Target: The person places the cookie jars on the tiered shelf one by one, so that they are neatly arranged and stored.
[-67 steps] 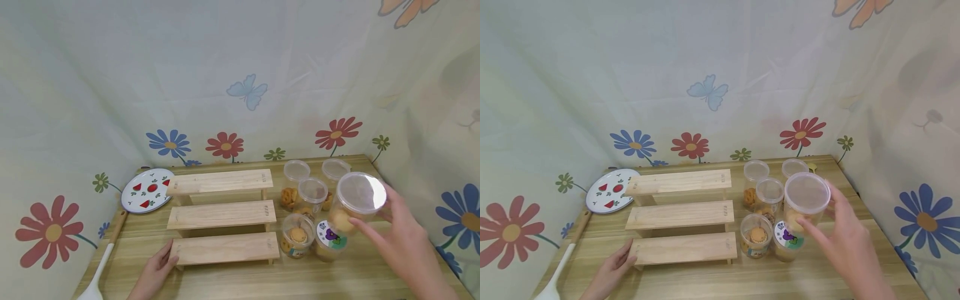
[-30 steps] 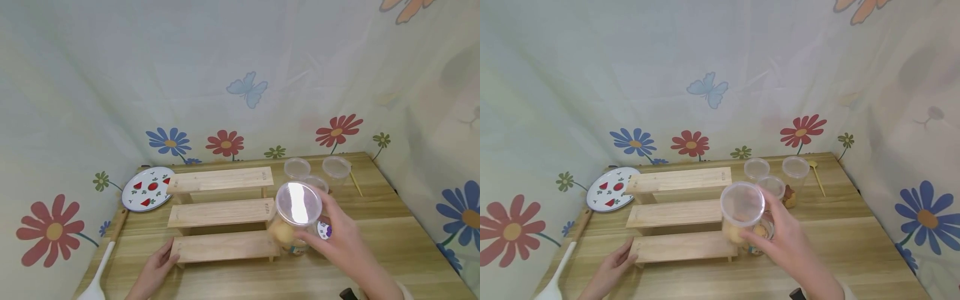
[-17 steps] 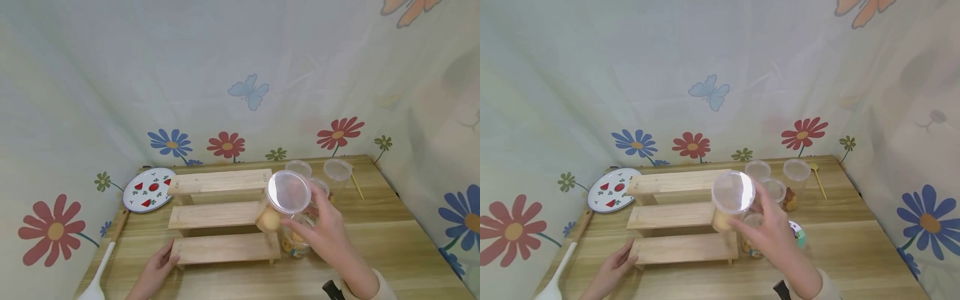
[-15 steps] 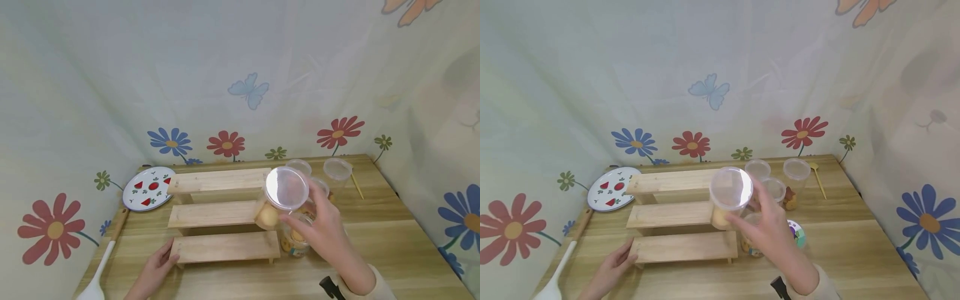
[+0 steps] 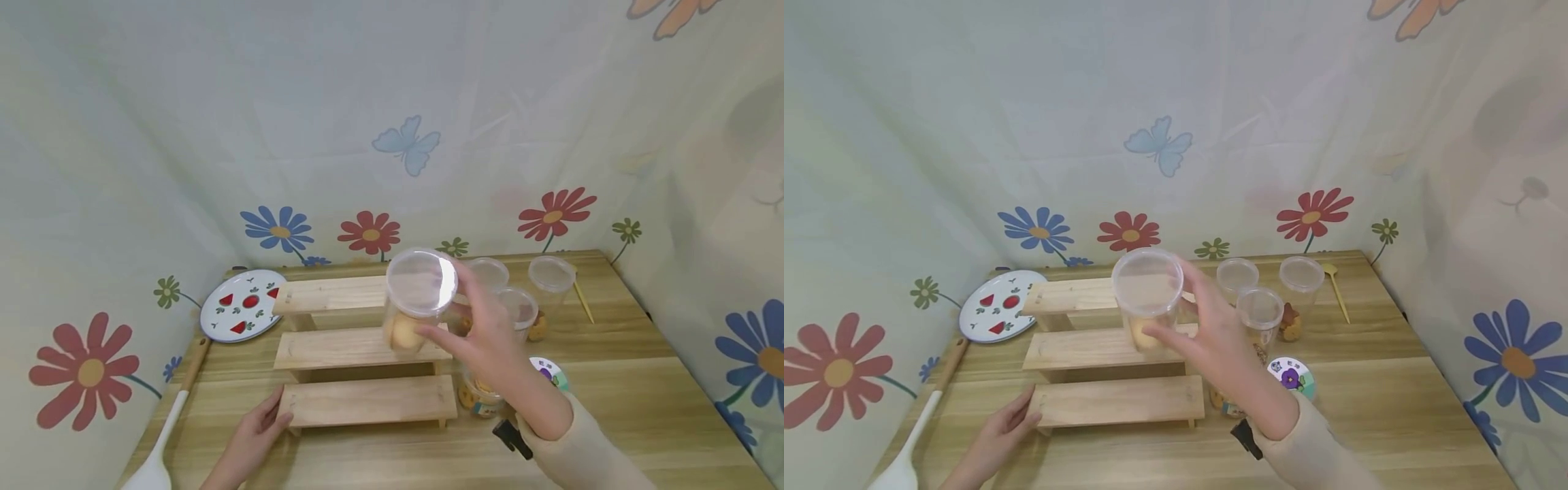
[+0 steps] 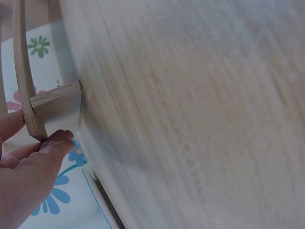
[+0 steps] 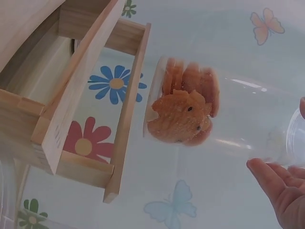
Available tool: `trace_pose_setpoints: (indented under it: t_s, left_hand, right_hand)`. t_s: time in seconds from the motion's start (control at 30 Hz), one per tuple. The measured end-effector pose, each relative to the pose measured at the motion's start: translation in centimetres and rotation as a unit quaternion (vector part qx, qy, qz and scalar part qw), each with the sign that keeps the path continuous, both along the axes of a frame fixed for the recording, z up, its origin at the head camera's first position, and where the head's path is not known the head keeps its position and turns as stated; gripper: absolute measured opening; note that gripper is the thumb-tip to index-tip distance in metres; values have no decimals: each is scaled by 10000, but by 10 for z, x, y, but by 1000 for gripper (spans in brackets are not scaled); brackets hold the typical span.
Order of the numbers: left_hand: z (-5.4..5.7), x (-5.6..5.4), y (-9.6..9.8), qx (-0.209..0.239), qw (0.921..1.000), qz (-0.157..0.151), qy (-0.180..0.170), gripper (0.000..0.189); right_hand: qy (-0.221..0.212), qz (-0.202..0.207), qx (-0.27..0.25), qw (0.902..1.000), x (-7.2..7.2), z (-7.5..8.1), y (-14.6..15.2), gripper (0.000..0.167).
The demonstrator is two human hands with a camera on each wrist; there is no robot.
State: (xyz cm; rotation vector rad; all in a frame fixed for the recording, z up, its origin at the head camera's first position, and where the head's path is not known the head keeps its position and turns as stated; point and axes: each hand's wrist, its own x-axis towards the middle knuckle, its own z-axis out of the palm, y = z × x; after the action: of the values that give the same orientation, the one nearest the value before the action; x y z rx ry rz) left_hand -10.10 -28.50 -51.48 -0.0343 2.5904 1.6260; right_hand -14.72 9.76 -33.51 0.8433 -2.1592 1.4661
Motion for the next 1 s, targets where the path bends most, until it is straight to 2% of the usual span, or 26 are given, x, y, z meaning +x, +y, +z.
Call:
trace_pose_setpoints:
  t_s: [0.13, 0.27, 0.53, 0.87, 1.0]
  left_hand:
    - [-1, 0, 0, 64, 10000, 15, 44, 61]
    - [-1, -1, -1, 78, 10000, 4, 38, 61]
    - [-2, -2, -1, 14, 10000, 10, -28, 62]
    - [-4, -3, -2, 57, 9999, -30, -81, 63]
    - [-4, -3, -2, 78, 9999, -46, -54, 63]
  right_hand:
    - [44, 85, 143, 9999, -5, 2, -11, 89]
    - [287, 20, 253, 9993, -10, 2, -21, 90]
    - [537, -18, 160, 9984, -26, 10, -37, 89]
    - [765, 412, 32, 9962, -47, 26, -62, 88]
    - [944, 467, 66, 9944, -59, 32, -72, 87]
